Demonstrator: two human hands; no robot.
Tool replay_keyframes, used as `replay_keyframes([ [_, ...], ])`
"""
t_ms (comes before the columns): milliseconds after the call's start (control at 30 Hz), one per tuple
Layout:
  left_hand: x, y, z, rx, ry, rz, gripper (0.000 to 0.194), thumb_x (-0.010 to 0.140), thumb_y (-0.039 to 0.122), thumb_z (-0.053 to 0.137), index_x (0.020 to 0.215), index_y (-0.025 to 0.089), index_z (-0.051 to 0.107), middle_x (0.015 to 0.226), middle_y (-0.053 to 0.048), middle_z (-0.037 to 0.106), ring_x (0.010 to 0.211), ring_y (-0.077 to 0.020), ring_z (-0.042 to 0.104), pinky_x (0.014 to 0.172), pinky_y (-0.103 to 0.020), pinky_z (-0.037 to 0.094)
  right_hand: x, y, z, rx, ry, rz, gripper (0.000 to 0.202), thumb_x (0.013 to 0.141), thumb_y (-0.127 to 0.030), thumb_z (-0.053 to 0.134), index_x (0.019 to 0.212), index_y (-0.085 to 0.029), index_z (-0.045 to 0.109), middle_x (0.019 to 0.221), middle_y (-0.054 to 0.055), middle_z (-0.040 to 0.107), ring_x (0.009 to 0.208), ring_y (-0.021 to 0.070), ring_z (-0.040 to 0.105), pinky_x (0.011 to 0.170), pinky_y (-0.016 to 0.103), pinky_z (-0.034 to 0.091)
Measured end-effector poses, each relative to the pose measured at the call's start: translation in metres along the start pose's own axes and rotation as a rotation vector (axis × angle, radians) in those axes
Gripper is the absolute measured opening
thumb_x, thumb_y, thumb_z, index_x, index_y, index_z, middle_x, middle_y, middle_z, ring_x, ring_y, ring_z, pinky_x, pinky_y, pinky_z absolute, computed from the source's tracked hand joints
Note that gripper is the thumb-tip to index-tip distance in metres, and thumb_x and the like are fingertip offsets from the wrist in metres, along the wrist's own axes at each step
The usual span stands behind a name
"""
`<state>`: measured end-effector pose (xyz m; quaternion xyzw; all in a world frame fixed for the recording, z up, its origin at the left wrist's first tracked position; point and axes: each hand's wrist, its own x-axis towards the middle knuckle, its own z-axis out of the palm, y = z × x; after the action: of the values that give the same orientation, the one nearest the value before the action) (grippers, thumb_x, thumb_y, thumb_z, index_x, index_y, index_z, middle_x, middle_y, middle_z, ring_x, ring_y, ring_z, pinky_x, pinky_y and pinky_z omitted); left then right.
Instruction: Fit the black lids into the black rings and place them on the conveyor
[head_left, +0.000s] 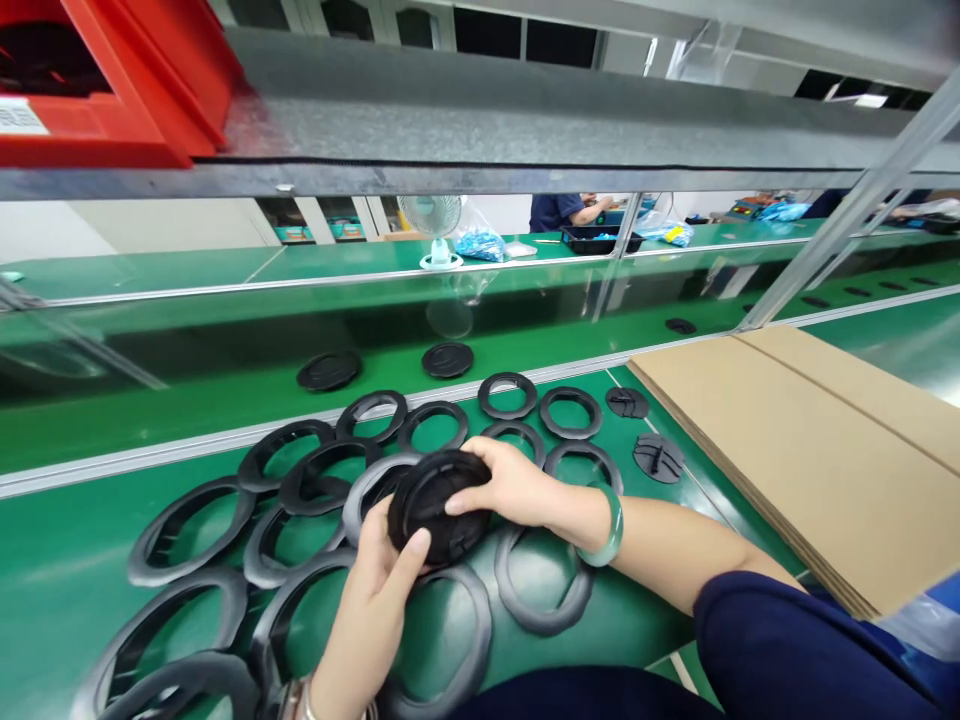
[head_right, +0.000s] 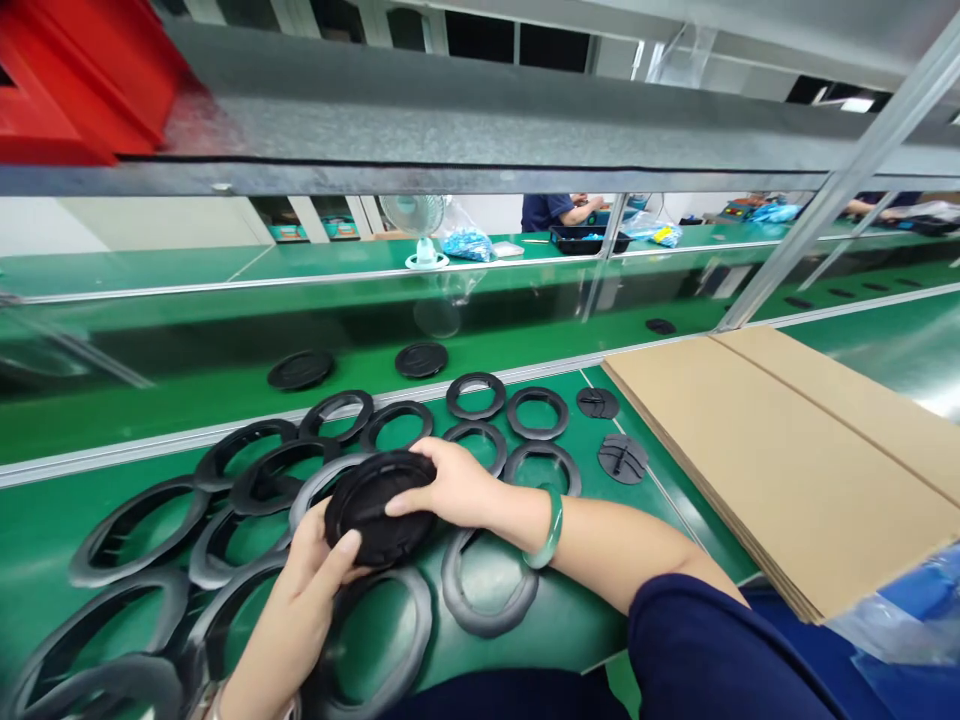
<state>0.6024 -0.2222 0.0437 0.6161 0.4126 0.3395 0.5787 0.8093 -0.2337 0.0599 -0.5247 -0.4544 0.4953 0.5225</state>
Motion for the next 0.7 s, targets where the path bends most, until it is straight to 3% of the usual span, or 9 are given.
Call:
replay_keyframes([
  [67,-0.001,0.004,-0.001,-0.137,-0.059,-0.020,0.065,0.093,0.061,0.061,0.140,0.024,0.036,0.121,-0.012,0.067,0.107,-0.0304,0.068,0.087,-0.041,0.058,0.006,-0.009,-0.011,0.289,0.103,0.021,0.051,0.057,-0.029,0.094,0.098,-0.018,0.065,0.098,0.002,0.073,0.092,0.0231,0.068,0.089,0.039,0.055],
  [167,-0.002,0.008,-0.004,-0.120,-0.078,0.050,0.054,0.094,0.056,0.064,0.129,0.019,0.045,0.107,-0.012,0.071,0.091,-0.0254,0.071,0.077,-0.033,0.059,0.013,-0.021,-0.028,0.597,0.252,-0.040,0.048,0.060,-0.028,0.092,0.100,-0.015,0.069,0.098,0.006,0.074,0.088,0.0218,0.070,0.087,0.036,0.058],
  [267,-0.009,0.014,-0.010,-0.082,-0.030,0.119,0.038,0.094,0.050,0.066,0.111,0.017,0.056,0.095,-0.009,0.072,0.083,-0.0205,0.070,0.073,-0.027,0.059,0.018,-0.027,-0.039,0.696,0.365,-0.084,0.038,0.066,-0.021,0.087,0.100,-0.015,0.071,0.099,0.006,0.075,0.091,0.0204,0.070,0.081,0.030,0.060],
  [367,-0.027,0.028,-0.020,-0.039,0.070,0.253,0.018,0.099,0.039,0.063,0.102,0.022,0.061,0.091,-0.003,0.071,0.084,-0.0177,0.069,0.077,-0.026,0.058,0.018,-0.030,-0.042,0.769,0.380,-0.016,0.018,0.082,-0.020,0.073,0.100,-0.016,0.073,0.102,0.005,0.076,0.092,0.0181,0.070,0.074,0.026,0.060],
  [433,-0.041,0.038,-0.029,0.104,0.169,0.408,0.007,0.100,0.031,0.060,0.101,0.025,0.062,0.092,0.000,0.070,0.088,-0.0169,0.068,0.082,-0.026,0.057,0.018,-0.033,-0.042,0.808,0.387,0.036,0.015,0.090,-0.018,0.061,0.099,-0.015,0.073,0.102,0.005,0.076,0.092,0.0175,0.070,0.072,0.025,0.060],
  [533,-0.049,0.042,-0.048,0.522,0.255,0.579,0.003,0.098,0.028,0.063,0.100,0.027,0.065,0.095,0.002,0.070,0.089,-0.0155,0.066,0.084,-0.024,0.052,0.015,-0.040,-0.041,0.830,0.397,0.060,0.023,0.095,-0.016,0.050,0.098,-0.013,0.073,0.104,0.008,0.076,0.095,0.0183,0.070,0.073,0.026,0.062],
  [633,-0.032,0.029,-0.068,0.907,0.173,0.678,0.011,0.098,0.027,0.058,0.104,0.023,0.067,0.104,-0.002,0.071,0.095,-0.0186,0.066,0.090,-0.029,0.051,0.012,-0.046,-0.042,0.836,0.381,0.038,0.023,0.096,-0.016,0.050,0.099,-0.012,0.073,0.107,0.009,0.076,0.096,0.0187,0.071,0.073,0.026,0.063],
  [700,-0.015,0.016,-0.077,1.081,0.106,0.736,0.023,0.099,0.017,0.047,0.109,0.019,0.068,0.120,-0.007,0.068,0.115,-0.0235,0.062,0.104,-0.037,0.048,0.010,-0.049,-0.043,0.845,0.374,0.027,0.022,0.096,-0.016,0.051,0.099,-0.012,0.072,0.106,0.009,0.076,0.094,0.0186,0.071,0.071,0.026,0.063],
])
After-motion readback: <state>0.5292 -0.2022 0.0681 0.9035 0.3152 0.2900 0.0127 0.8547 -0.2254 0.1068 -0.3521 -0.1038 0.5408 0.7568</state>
